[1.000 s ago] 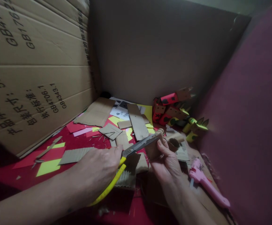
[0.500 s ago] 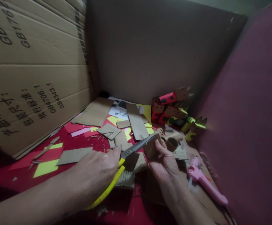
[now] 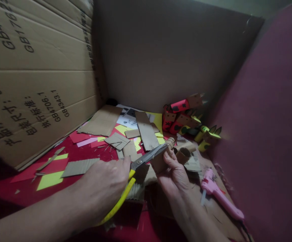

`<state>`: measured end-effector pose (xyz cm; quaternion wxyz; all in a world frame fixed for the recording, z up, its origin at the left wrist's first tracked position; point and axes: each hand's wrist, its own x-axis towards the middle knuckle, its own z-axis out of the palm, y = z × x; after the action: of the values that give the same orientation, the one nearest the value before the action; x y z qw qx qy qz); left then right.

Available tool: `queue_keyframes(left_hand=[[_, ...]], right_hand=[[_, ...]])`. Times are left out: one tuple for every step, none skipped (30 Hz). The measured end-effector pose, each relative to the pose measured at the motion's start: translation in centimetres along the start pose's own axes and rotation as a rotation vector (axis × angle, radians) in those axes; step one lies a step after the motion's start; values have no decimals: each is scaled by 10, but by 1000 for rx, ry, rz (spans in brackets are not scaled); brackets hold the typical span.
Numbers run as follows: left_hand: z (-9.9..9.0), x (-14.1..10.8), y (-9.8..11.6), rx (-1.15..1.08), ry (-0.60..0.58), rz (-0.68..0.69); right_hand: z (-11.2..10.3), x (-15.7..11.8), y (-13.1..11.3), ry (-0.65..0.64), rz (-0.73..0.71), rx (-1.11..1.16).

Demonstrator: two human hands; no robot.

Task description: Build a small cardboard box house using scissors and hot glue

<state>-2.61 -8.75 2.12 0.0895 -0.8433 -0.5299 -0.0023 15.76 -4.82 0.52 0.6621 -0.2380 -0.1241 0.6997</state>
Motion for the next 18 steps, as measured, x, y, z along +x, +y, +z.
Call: queue_keyframes(left_hand=[[2, 0, -1, 41, 17, -8], [4, -1, -2, 73, 28, -5], [6, -1, -4, 90, 32, 11], [9, -1, -6, 92, 30, 28], [10, -2, -7, 82, 25, 36], [11, -2, -9, 59, 20, 33], [10, -2, -9, 26, 16, 25], [8, -3, -9, -9, 9, 14], [5, -3, -8, -44, -1, 7], [1, -3, -7, -79, -17, 13], [-4, -2, -5, -109, -34, 30], [-9, -2, -2, -136, -50, 55], [-13, -1, 0, -156, -66, 82], [-16, -1, 2, -162, -73, 96], [-17, 0, 3, -152, -76, 99], [-17, 0, 4, -120, -77, 91], [-15, 1, 4, -73, -75, 83], [-12, 1, 3, -24, -74, 81]], right_hand=[[0, 0, 0, -1, 4, 0], [1, 0, 0, -2, 10, -1], [1, 0, 0, 2, 17, -3], [1, 0, 0, 10, 20, -4], [1, 0, 0, 19, 19, -7], [0, 0, 0, 27, 15, -11], [0, 0, 0, 32, 7, -15], [0, -1, 0, 34, -2, -18], [-1, -1, 0, 30, -11, -21], [-1, -1, 0, 24, -16, -23], [-1, -1, 0, 17, -17, -23], [-1, -1, 1, 14, -16, -21], [-1, -1, 1, 13, -13, -18], [-1, -1, 1, 16, -11, -14], [0, -1, 1, 22, -11, -7], [1, -1, 1, 28, -11, 0], [1, -1, 1, 33, -13, 6], [2, -1, 1, 37, -14, 10]])
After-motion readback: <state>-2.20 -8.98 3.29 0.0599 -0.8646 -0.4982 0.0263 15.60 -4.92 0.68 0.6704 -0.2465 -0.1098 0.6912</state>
